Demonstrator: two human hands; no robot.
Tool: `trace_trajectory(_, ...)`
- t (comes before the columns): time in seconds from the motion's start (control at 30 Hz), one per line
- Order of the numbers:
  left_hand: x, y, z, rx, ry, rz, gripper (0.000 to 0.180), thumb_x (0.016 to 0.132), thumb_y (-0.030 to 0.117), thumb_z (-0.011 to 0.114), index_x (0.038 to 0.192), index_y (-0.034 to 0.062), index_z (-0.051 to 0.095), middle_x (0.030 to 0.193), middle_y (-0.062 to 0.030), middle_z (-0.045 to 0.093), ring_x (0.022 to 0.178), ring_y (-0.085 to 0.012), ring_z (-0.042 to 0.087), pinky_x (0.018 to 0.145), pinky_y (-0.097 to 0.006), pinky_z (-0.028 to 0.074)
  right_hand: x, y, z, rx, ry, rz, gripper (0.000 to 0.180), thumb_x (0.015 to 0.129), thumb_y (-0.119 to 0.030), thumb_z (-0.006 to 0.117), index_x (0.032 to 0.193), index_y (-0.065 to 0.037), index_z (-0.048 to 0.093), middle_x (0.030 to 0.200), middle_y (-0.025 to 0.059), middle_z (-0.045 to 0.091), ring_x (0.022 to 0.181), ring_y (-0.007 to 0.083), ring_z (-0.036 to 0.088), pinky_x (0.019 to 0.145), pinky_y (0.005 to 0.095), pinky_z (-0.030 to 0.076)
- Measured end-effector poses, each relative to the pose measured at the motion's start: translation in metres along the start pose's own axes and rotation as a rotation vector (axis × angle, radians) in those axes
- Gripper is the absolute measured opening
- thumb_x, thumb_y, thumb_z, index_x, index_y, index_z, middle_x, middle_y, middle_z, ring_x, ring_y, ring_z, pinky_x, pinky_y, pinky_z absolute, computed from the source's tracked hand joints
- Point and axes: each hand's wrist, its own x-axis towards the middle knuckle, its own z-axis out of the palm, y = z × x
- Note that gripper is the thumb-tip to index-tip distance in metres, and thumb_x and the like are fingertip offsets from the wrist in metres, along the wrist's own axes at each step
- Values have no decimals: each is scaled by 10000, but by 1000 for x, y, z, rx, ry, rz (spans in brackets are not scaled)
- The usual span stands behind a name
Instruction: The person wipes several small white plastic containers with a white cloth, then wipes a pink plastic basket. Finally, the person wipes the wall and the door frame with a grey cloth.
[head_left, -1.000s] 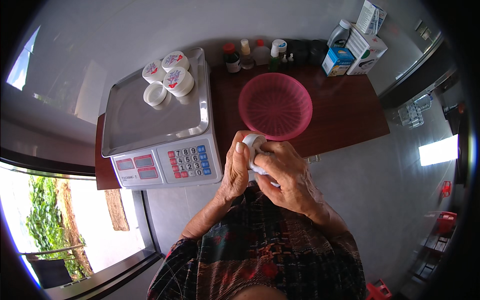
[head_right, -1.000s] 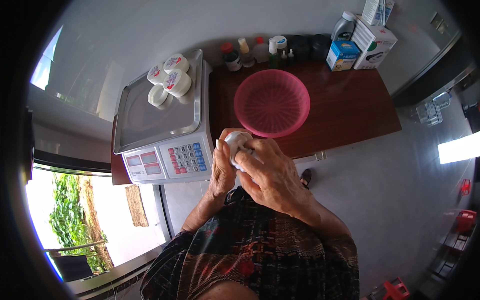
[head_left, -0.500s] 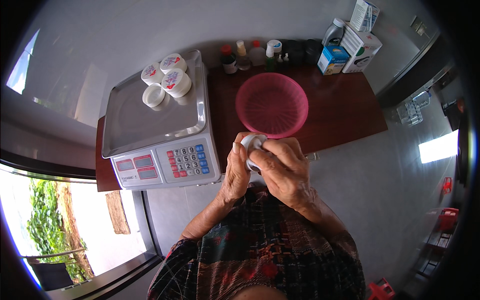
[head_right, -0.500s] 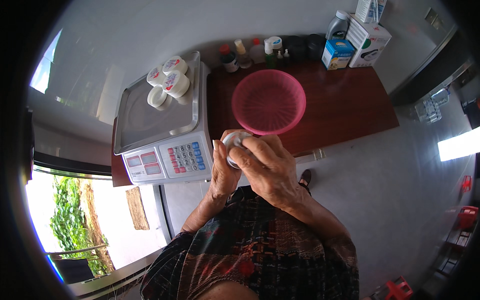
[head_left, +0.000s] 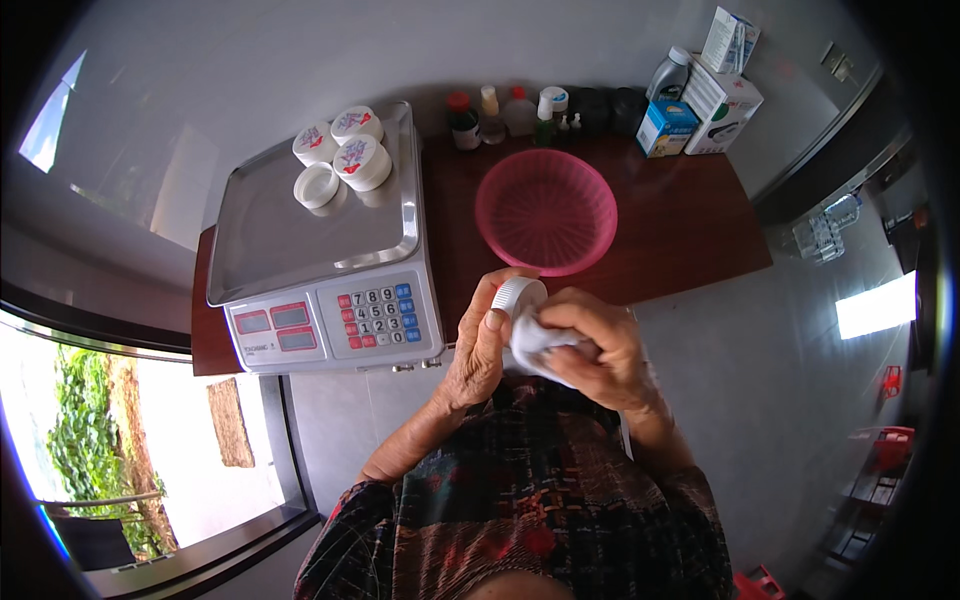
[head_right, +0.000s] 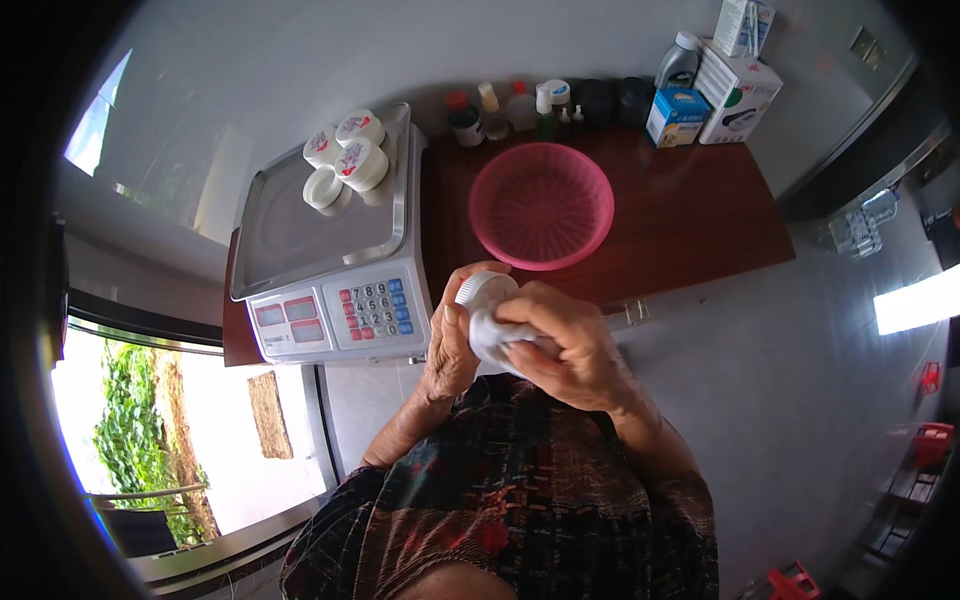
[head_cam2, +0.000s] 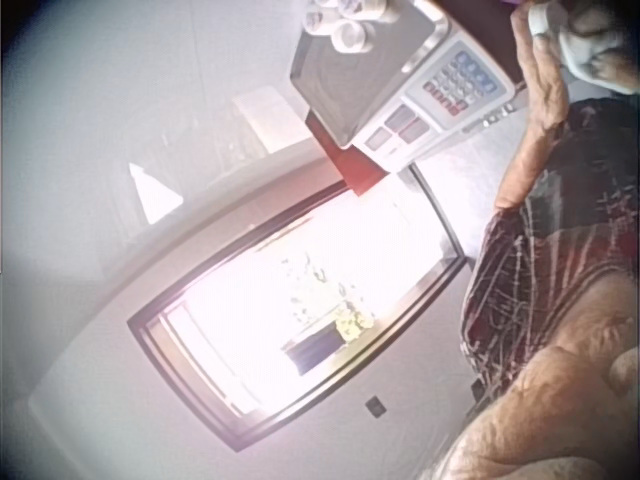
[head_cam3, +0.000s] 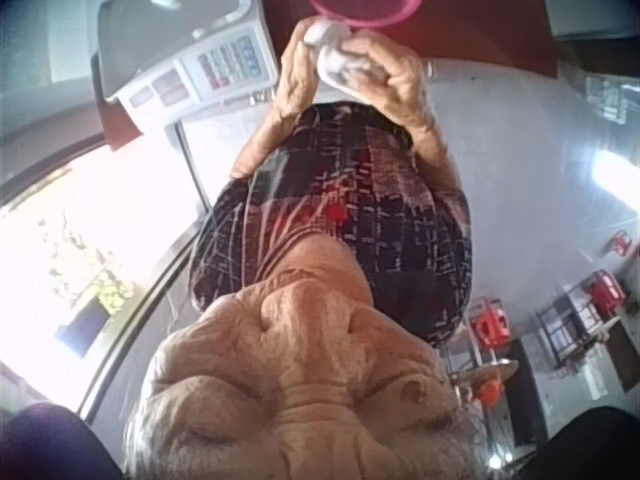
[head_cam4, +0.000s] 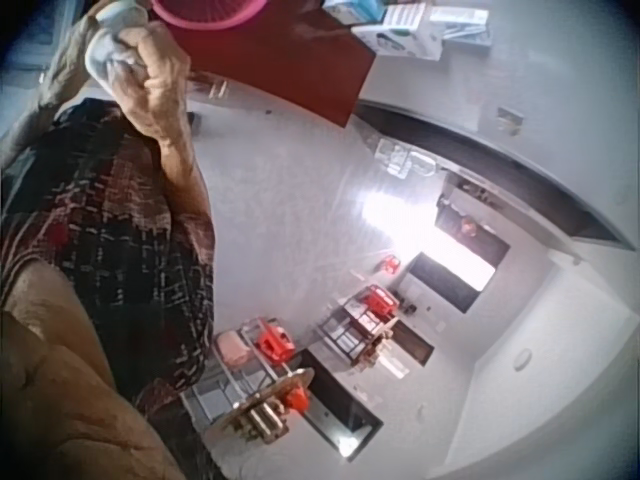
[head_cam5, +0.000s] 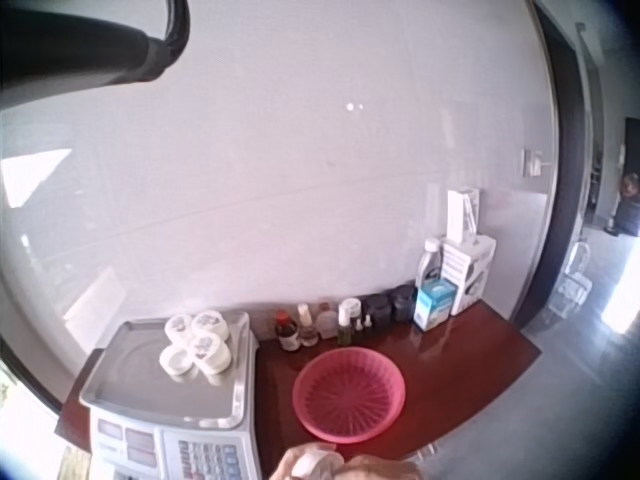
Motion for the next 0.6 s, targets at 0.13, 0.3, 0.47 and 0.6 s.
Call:
trace_trajectory(0.13, 2, 2, 1, -194, -78, -49, 652, 916, 504, 501, 1348, 38, 358, 1132, -48, 526, 970, -111, 501, 811, -250, 432, 2, -14, 2, -275, 257, -198, 277, 714, 19, 638, 987, -8, 603, 975, 116, 575, 801, 231, 607, 683, 347, 505)
trace_trajectory(0.3, -4, 4, 4, -141, -171, -75, 740, 830, 400, 675, 1361, 21, 327, 1232, -68, 469, 1139, -159, 457, 970, -318, 381, 14, -21, 7, -532, 183, -251, 339, 668, 41, 675, 996, -34, 632, 1017, 115, 575, 886, 294, 579, 723, 365, 506)
trace_trajectory(0.47, -2, 10, 14, -55, -187, -33, 823, 774, 406, 725, 1355, 4, 303, 1180, -105, 505, 1112, -202, 495, 986, -340, 369, 13, -3, -19, -307, 206, 37, 321, 719, 72, 551, 1016, -18, 634, 950, 122, 612, 825, 256, 619, 701, 353, 520)
trace_trajectory(0.6, 0, 10, 8, 117, -150, -89, 798, 731, 337, 780, 1311, 20, 333, 1153, -103, 523, 1104, -186, 508, 977, -335, 385, 6, -10, -12, -272, 61, -153, 340, 680, 73, 617, 979, -84, 652, 981, 100, 600, 855, 252, 598, 696, 347, 524)
